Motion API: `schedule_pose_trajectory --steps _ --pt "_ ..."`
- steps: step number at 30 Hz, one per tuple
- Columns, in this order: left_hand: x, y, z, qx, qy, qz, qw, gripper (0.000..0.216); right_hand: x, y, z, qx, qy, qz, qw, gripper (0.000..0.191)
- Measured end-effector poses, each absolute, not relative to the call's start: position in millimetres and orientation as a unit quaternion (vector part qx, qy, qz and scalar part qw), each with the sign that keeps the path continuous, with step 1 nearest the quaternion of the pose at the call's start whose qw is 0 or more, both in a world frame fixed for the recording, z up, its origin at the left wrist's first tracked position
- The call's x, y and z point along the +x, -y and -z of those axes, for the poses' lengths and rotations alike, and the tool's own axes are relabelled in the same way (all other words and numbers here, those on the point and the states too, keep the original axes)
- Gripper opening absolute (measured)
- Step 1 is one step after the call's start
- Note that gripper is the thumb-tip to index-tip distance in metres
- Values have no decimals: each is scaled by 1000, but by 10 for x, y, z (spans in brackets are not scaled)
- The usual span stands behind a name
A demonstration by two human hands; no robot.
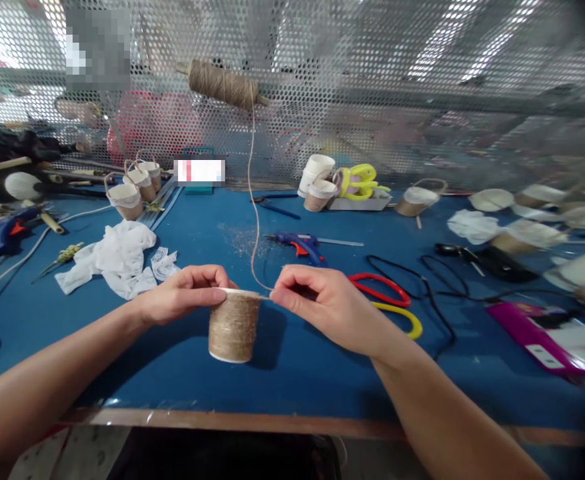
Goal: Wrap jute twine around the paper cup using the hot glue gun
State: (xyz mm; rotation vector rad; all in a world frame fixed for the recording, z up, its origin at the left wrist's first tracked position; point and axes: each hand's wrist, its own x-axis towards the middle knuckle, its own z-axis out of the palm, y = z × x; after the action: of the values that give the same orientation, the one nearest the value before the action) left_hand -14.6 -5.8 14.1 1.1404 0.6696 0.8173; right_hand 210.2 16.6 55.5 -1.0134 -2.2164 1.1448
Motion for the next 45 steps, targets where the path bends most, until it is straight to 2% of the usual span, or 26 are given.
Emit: schedule_pose_trajectory --steps 17,23,28,33,40,43,45 --pt "-139 94 -136 486 -253 -394 738 21 2019 -152 -511 -379 801 -413 212 22" --pt "-166 103 -120 464 -247 -409 746 16 1993 -158 -468 -363 761 -484 234 13" --pt "-152 92 -132 473 -215 -418 746 12 1984 -158 -450 -349 737 -544 200 14" --pt "-129 44 -108 491 -281 -447 693 12 2021 -191 -436 -362 758 -494 225 18" --pt "-41 48 3 439 -359 -432 701 62 2012 -227 -355 -351 836 -302 294 16" --pt "60 90 46 440 -389 -415 695 73 1975 -215 -315 -343 849 -270 299 17" --pt "128 114 74 441 -394 -415 691 73 1950 -202 -294 -340 852 -257 305 16"
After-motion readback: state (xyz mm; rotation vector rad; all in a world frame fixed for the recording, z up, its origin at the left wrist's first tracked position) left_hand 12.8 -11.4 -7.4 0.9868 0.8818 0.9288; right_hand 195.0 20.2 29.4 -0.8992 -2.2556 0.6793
